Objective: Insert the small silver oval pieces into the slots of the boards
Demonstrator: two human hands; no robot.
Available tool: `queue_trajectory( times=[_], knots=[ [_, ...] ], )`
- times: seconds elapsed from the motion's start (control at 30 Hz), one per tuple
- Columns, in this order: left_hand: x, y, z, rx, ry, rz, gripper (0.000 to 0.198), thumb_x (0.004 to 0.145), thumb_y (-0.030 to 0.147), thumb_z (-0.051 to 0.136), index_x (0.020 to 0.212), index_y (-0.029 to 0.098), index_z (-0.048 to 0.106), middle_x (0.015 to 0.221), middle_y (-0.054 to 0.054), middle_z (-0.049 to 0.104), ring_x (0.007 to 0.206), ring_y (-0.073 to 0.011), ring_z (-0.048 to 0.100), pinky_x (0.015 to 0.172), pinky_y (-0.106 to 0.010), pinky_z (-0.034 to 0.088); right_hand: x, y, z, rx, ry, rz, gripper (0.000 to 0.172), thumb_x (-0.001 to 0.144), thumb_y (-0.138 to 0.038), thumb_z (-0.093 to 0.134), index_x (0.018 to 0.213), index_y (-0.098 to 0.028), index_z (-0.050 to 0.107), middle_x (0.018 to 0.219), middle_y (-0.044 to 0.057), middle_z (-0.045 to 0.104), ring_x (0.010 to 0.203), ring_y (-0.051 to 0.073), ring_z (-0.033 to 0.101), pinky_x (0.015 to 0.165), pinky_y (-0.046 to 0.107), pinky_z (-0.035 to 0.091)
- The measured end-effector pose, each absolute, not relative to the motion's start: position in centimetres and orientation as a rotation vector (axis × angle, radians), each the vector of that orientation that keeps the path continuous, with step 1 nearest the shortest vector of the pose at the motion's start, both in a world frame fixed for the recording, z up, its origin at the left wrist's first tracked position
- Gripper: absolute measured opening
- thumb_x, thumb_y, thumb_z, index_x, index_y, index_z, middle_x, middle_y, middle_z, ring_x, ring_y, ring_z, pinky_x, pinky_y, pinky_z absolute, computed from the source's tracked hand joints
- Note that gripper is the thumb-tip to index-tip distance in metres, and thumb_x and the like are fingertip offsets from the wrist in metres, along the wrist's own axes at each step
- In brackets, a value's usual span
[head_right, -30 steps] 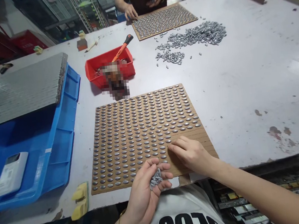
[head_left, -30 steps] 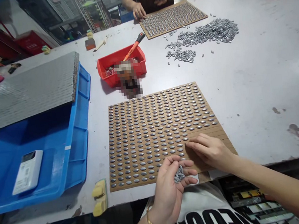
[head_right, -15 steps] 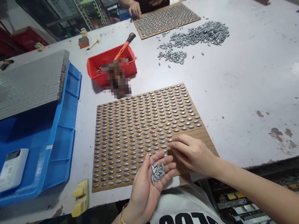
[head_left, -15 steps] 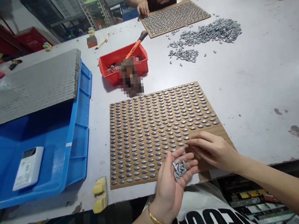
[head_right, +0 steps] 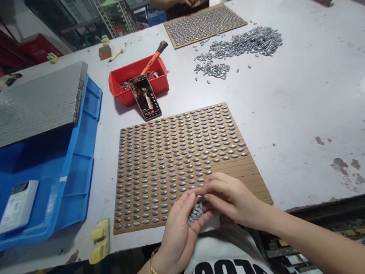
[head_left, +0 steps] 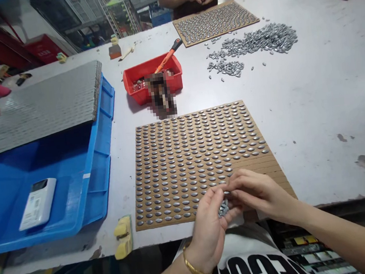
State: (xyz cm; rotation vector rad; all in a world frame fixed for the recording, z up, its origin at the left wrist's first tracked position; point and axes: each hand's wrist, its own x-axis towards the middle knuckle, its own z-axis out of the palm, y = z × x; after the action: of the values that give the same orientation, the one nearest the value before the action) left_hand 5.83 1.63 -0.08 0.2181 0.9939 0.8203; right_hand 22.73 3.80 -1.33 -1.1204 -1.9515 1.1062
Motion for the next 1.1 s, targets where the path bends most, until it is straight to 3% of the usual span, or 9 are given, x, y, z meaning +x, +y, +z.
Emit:
queue_trajectory(
  times=[0.13, 0.27, 0.47, 0.7, 1.1],
  knots=[
    [5.7, 1.5, -0.5, 0.336, 1.051, 0.767, 0.016, 0.081, 0.028, 0.067, 0.085, 0.014, 0.059, 0.072, -0.002, 0.059, 0.066, -0.0109, 0.056, 0.066, -0.026, 0.051, 22.9, 3.1, -1.2, -1.152, -1.770, 1.288, 0.014, 0.094, -0.019, 0.048, 0.087, -0.020, 0.059, 0.083, 0.003, 0.061, 0.078, 0.014, 0.059, 0.069, 0.025, 0.048],
    [6.0, 1.4, -0.6, 0.343, 1.044, 0.715, 0.019, 0.082, 0.031, 0.064, 0.081, 0.015, 0.056, 0.065, 0.001, 0.054, 0.053, -0.0077, 0.050, 0.054, -0.022, 0.047, 22.9, 2.0, -1.6, -1.098, -1.878, 1.098, 0.013, 0.092, -0.012, 0.048, 0.096, -0.020, 0.059, 0.086, 0.005, 0.062, 0.079, 0.015, 0.059, 0.070, 0.026, 0.049],
    [6.4, 0.7, -0.9, 0.297, 1.012, 0.703, 0.020, 0.083, 0.033, 0.062, 0.082, 0.016, 0.054, 0.063, 0.003, 0.049, 0.054, -0.0079, 0.044, 0.043, -0.018, 0.040, 23.7, 0.6, -3.0, -0.939, -2.185, 0.616, 0.036, 0.087, -0.004, 0.052, 0.119, -0.018, 0.057, 0.096, 0.010, 0.063, 0.085, 0.018, 0.057, 0.072, 0.031, 0.050],
    [6.3, 0.5, -0.2, 0.154, 1.051, 0.764, 0.027, 0.090, 0.035, 0.046, 0.100, 0.012, 0.056, 0.076, -0.007, 0.062, 0.060, -0.0148, 0.057, 0.049, -0.026, 0.046, 25.5, 2.4, -4.9, -1.152, -2.283, 0.437, 0.024, 0.092, -0.009, 0.046, 0.110, -0.017, 0.060, 0.096, 0.010, 0.064, 0.083, 0.018, 0.057, 0.069, 0.031, 0.049],
    [6.2, 0.1, -0.5, 0.150, 1.041, 0.760, 0.029, 0.089, 0.038, 0.049, 0.095, 0.011, 0.059, 0.071, -0.006, 0.062, 0.057, -0.0148, 0.056, 0.048, -0.026, 0.046, 25.3, 3.8, -5.4, -1.138, -2.517, 0.294, 0.026, 0.094, -0.012, 0.041, 0.109, -0.013, 0.062, 0.093, 0.011, 0.063, 0.077, 0.020, 0.052, 0.066, 0.033, 0.046]
  ],
)
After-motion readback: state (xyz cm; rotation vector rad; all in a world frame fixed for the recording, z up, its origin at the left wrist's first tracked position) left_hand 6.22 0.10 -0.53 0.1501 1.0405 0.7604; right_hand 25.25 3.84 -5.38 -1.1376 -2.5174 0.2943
